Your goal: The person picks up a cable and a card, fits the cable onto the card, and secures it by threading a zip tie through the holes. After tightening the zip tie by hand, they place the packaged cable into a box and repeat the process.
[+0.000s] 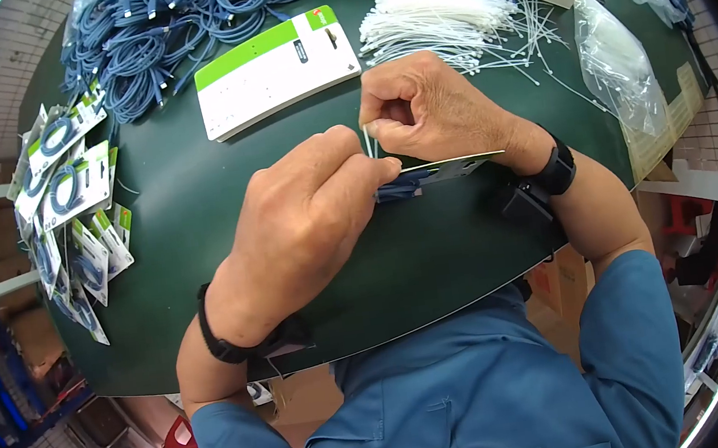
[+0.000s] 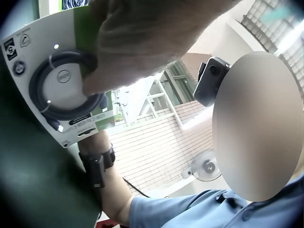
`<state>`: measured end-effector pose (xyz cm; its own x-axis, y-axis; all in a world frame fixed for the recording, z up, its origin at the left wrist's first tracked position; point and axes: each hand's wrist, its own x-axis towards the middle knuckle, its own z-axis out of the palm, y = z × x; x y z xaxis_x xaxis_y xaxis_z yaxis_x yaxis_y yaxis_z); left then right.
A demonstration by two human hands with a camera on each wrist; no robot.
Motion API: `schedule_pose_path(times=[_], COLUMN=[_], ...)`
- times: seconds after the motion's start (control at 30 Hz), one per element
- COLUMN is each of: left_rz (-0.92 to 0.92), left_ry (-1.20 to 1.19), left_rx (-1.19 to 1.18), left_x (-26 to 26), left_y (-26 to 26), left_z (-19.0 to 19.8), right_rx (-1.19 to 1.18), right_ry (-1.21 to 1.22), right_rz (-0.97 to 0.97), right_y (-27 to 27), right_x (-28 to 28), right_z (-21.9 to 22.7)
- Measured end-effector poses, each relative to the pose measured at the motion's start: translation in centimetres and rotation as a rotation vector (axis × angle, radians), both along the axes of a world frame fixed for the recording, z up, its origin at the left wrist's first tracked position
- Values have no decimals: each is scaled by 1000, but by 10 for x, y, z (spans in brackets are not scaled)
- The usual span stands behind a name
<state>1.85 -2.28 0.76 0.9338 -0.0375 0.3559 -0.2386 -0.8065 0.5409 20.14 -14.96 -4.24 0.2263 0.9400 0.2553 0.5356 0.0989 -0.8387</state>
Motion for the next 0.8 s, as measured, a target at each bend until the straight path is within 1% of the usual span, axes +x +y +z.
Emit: schedule_pose_path(times=[0.07,0.2,0.3,0.33,0.37,0.43,0.47,0.5,0.57,0.6,0.7,0.73,0.8], left_rz=[5,47,102,132,137,209,244,253,300,309,311,311,294], left_ry=[-56,-79,-52,-36,-56,-57,-63,-91,-42,-14,-81,-94,-81], left_rx=[89,64,-12,-49,-58,-270,-373,-375,-873,-1124,-1195,-1232,-1244], left_x=[1,2,-1,-1,-2,-4,-4,-4,-2,-1,5,6,7], left_y=[1,-2,1,3,6,16,20,22,27,29,35,35,30], left_z=[-4,-5,1,3,5,9,11,12,10,8,-7,-11,-16], right_rx=[-27,-46,-117,-126,-80,21,21,82,203,202,273,264,77], right_ry=[3,-62,92,72,207,473,448,530,696,674,861,848,573], right_rz=[7,53,-3,0,-85,-245,-231,-255,-296,-280,-162,-160,-105], right_y=[1,2,-2,-4,-5,-5,-6,-9,-15,-15,-11,-11,-10], right_x=[1,7,15,19,23,32,35,38,40,36,11,3,-10], right_z=[-1,-1,-2,-1,1,4,4,3,5,8,12,15,19])
